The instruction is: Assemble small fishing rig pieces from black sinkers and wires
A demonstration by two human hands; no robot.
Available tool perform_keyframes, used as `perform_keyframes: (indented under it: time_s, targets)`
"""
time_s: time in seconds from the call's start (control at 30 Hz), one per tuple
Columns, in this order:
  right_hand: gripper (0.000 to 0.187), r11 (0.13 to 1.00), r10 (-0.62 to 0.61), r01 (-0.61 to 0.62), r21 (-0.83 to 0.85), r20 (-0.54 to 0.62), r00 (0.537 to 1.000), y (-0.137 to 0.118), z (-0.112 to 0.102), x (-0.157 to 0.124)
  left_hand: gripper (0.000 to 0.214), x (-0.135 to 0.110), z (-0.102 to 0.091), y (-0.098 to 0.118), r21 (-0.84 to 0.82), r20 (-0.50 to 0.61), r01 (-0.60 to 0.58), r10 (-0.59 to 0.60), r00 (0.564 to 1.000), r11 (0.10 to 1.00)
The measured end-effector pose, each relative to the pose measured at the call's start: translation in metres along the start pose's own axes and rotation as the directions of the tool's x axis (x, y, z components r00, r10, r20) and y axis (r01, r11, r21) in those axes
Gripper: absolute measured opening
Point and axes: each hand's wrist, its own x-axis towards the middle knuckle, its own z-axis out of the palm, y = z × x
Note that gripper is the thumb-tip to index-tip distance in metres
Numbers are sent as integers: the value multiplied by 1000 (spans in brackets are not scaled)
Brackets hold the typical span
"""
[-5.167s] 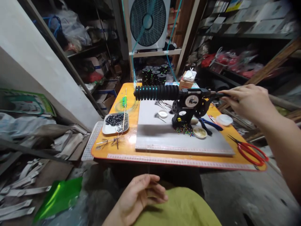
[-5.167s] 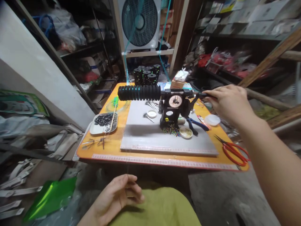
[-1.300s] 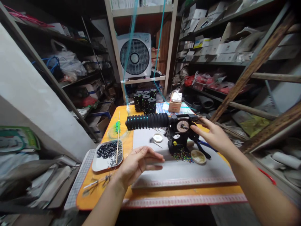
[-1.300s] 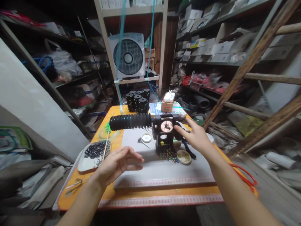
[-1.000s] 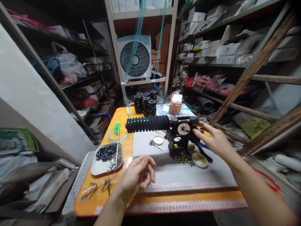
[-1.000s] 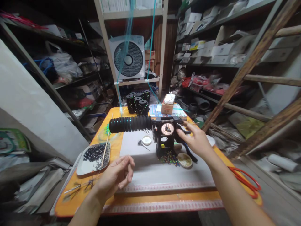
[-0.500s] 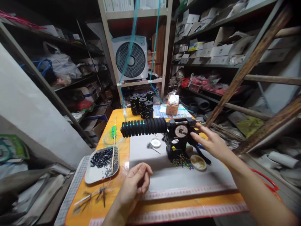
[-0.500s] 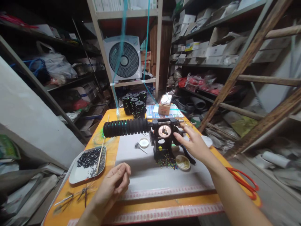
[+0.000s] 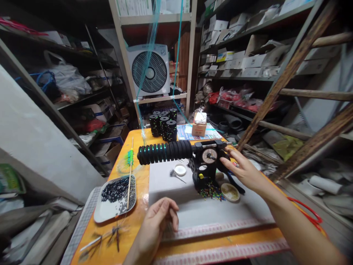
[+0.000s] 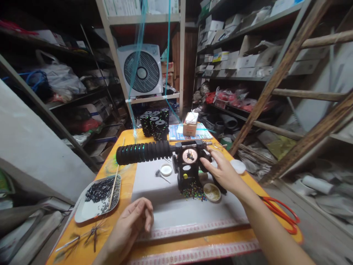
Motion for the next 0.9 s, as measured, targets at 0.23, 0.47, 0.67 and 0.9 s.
perform_keyframes:
  time_s: [0.23,0.47,0.67,0.9]
  targets:
    - [40,928,-370,370,-44,-208,905,-138,-6,25,39,-6,0,-15,-89,1,34,-34,999,995]
    - [30,793,-439,608,42,731,522,-260,89,103,32,-7,-3,-10,-124,33,80,-76,997,989]
    - [29,827,-232,560,-46,880,415,-249,122,125,29,-6,-15,-6,-176,154,178,-151,976,968]
    - [24,825,-230,559,-82,854,466,-256,121,113,30,-8,-18,-8,-190,199,190,-151,968,963]
